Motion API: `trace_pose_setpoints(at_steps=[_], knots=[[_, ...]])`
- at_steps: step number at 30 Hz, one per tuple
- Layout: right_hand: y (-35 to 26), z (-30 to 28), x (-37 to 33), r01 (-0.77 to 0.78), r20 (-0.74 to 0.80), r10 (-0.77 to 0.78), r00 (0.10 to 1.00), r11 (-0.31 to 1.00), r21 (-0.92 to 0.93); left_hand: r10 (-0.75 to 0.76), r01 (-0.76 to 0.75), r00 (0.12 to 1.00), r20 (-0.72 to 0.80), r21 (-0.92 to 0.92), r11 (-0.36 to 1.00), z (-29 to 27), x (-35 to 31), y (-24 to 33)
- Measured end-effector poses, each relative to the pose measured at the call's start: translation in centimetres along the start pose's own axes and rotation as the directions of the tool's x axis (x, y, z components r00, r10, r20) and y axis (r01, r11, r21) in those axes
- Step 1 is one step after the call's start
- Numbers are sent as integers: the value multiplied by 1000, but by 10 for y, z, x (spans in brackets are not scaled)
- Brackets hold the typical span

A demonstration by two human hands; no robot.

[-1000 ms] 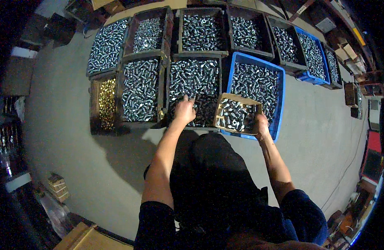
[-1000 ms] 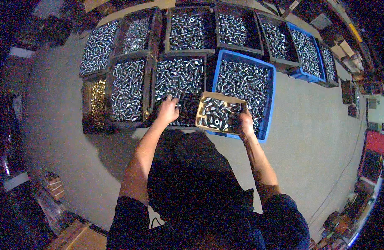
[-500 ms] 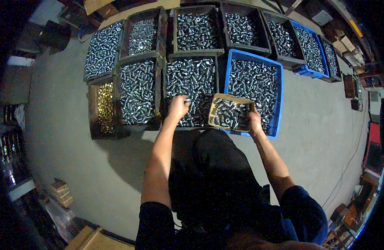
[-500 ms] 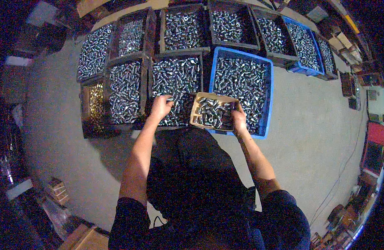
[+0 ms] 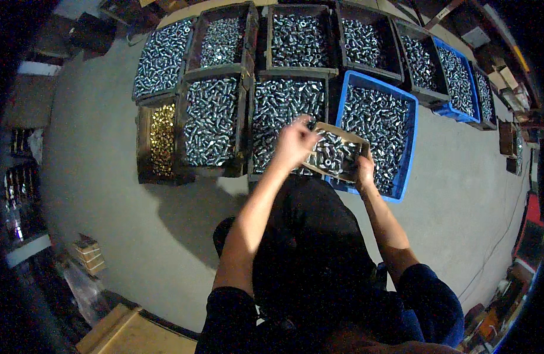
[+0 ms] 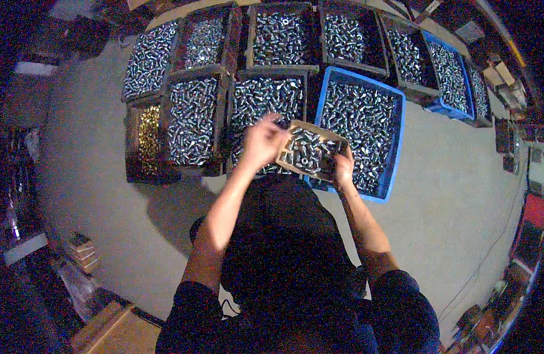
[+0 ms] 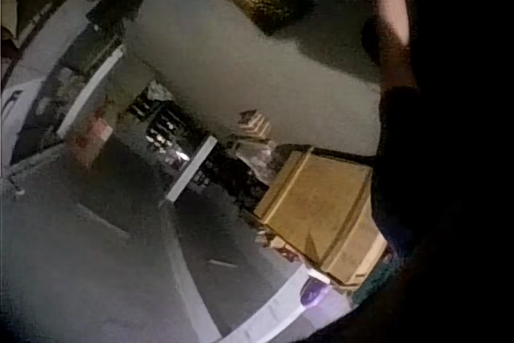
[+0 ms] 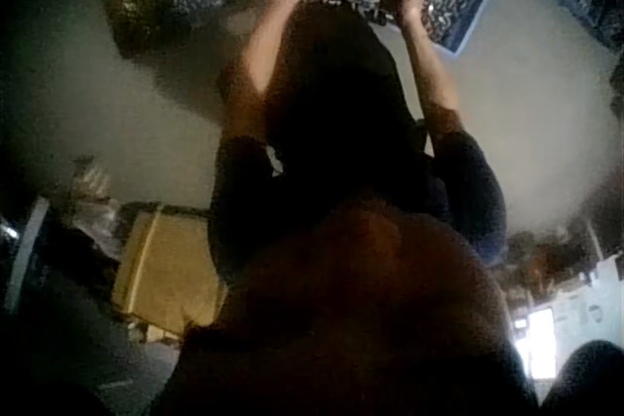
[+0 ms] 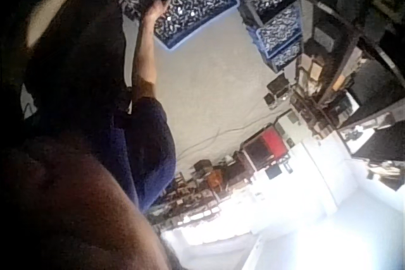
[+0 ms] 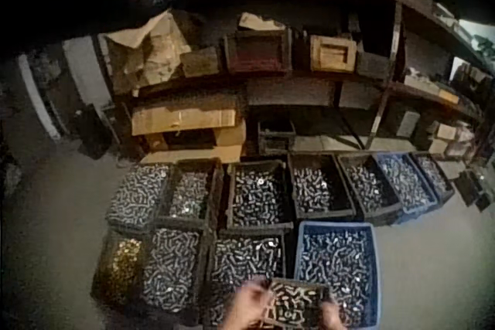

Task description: The person picks up a small cardboard box and sorts metallic fasteners from a large blue bin into the box. The person handles the fasteners by hand, picking them up from the bin and placing them into the box one by one.

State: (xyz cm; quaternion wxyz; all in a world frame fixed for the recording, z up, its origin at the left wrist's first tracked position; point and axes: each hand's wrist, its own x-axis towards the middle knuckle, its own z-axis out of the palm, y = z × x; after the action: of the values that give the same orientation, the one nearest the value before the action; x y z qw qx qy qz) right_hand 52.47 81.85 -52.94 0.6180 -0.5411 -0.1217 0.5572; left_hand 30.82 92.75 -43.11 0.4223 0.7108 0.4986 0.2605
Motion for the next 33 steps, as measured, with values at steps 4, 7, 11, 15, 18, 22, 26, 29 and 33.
trace_pose_setpoints(at_steps=[4, 7, 11, 15, 18, 22, 26, 29, 33], knots=[[9, 1, 0, -13, -58, 12, 998, 1000, -16, -203, 200, 978, -45, 464, 863, -42, -10, -60], [11, -18, 6, -53, 20, 54, 998, 998, -33, -255, 138, 964, 79, 669, 731, -13, -17, -67], [14, -20, 8, 6, 40, -5, 999, 1000, -18, -238, 179, 971, 10, 631, 755, 0, -11, -76], [5, -9, 2, -46, 11, 46, 999, 999, -1, -178, 163, 984, -21, 525, 835, -5, -16, -89], [-1, -5, -1, -106, -2, 106, 994, 994, -6, -137, 123, 990, -18, 565, 816, -1, -18, -93], [-2, -9, 1, -107, 22, 108, 994, 993, -43, -22, 7, 1000, 20, 571, 821, 4, -16, -93], [0, -1, 2, -44, 2, 44, 999, 998, 35, -17, -18, 998, 57, 566, 824, 13, -14, -94], [-6, 3, -3, -94, -10, 94, 996, 994, 53, -20, -11, 998, 51, 549, 836, 11, -14, -95], [-8, 4, -2, -57, 8, 56, 998, 996, 73, -175, 179, 984, -41, 286, 941, -6, -3, -91]])
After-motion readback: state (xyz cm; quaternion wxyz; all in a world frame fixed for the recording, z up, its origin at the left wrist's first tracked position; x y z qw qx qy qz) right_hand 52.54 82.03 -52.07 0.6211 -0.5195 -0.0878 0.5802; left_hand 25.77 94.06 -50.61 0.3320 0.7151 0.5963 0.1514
